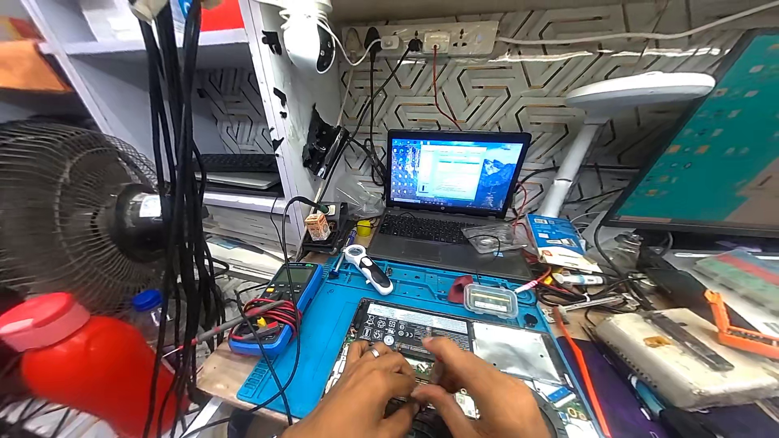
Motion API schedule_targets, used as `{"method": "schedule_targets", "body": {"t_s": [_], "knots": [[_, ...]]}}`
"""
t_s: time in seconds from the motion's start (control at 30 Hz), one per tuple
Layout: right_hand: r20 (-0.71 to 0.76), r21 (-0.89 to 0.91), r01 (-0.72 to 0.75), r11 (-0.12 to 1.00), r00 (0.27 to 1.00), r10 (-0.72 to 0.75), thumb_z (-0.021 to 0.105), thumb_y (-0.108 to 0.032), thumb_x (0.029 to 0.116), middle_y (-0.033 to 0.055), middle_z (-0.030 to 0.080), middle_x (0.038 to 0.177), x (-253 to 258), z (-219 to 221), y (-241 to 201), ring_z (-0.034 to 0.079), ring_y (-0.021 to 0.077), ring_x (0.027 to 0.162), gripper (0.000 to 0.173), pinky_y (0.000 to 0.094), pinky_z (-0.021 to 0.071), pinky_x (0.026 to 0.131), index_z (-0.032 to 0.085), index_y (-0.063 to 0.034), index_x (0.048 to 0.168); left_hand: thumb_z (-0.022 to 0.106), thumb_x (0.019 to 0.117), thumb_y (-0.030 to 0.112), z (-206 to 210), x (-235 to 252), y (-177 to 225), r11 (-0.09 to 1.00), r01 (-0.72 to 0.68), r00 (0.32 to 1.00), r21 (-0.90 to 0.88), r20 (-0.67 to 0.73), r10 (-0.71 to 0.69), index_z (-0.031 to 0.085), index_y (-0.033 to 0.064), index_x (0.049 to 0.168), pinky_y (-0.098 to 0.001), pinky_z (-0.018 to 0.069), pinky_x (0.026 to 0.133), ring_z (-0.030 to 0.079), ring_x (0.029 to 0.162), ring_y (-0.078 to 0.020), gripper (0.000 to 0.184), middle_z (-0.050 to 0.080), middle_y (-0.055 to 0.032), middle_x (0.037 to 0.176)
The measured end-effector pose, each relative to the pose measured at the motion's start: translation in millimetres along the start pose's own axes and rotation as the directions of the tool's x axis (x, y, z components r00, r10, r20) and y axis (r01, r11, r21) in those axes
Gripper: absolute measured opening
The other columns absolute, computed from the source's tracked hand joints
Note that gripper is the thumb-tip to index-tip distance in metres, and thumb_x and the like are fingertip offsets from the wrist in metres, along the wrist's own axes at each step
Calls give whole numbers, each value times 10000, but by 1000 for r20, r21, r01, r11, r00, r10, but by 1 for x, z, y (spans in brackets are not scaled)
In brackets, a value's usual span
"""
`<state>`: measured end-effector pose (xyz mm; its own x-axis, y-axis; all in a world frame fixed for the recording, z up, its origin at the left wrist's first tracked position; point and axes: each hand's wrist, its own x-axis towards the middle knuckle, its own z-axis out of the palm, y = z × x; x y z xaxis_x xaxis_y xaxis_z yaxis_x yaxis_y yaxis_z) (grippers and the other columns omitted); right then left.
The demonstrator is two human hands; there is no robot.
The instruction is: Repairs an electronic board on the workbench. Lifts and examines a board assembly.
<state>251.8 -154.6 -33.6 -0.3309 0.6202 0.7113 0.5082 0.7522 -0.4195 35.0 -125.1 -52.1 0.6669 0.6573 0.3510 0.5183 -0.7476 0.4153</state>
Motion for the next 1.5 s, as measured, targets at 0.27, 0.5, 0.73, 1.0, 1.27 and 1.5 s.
{"method": "schedule_targets", "body": {"t_s": [0.27, 0.5, 0.73, 1.0, 1.27, 1.5], "knots": [[-2, 41, 11, 999, 1000, -11, 676, -212, 995, 45, 737, 967, 3, 3, 2, 723, 122, 831, 369, 307, 632, 745, 624, -82, 1336, 614, 962, 336, -2, 0, 3, 1000, 24, 1000, 19, 10, -24, 770, 199, 972, -533, 348, 1021, 611, 1094, -161, 208, 707, 39, 1050], [17, 62, 21, 998, 1000, -22, 678, -214, 994, 56, 731, 972, 2, 1, 3, 721, 135, 825, 369, 317, 630, 736, 629, -99, 1342, 618, 960, 330, -2, 1, 5, 999, 30, 1000, 20, 1, -30, 765, 189, 949, -542, 346, 1011, 617, 1080, -167, 204, 710, 36, 1028], [23, 75, 3, 997, 1000, -5, 679, -197, 993, 44, 742, 974, 2, 1, 3, 731, 124, 819, 369, 318, 641, 734, 625, -95, 1344, 623, 956, 343, -4, 2, 7, 998, 49, 998, 33, 40, -50, 764, 189, 949, -554, 342, 1011, 614, 1097, -181, 209, 711, 32, 1034], [22, 124, -15, 992, 1000, 12, 678, -159, 990, 50, 750, 993, -1, -2, 2, 738, 127, 857, 367, 314, 642, 782, 621, -77, 1343, 626, 955, 342, -7, 5, 11, 996, 85, 993, 36, 81, -88, 771, 197, 983, -572, 337, 1012, 613, 1117, -195, 207, 719, 28, 1063], [-34, 24, -35, 999, 999, 36, 701, -245, 981, 15, 761, 950, -4, -3, 3, 736, 98, 790, 399, 308, 644, 704, 636, -115, 1352, 617, 958, 354, -10, 8, 14, 992, 109, 987, 66, 108, -116, 764, 203, 971, -578, 338, 992, 616, 1119, -202, 211, 725, 31, 1056], [140, 268, -15, 963, 990, -23, 596, -25, 1007, 116, 739, 1070, 2, -9, 2, 737, 170, 879, 398, 338, 624, 802, 540, -29, 1401, 636, 944, 329, -13, 9, 17, 989, 143, 982, 40, 119, -147, 789, 204, 1021, -626, 327, 997, 623, 1116, -241, 212, 739, 6, 1057]]}}
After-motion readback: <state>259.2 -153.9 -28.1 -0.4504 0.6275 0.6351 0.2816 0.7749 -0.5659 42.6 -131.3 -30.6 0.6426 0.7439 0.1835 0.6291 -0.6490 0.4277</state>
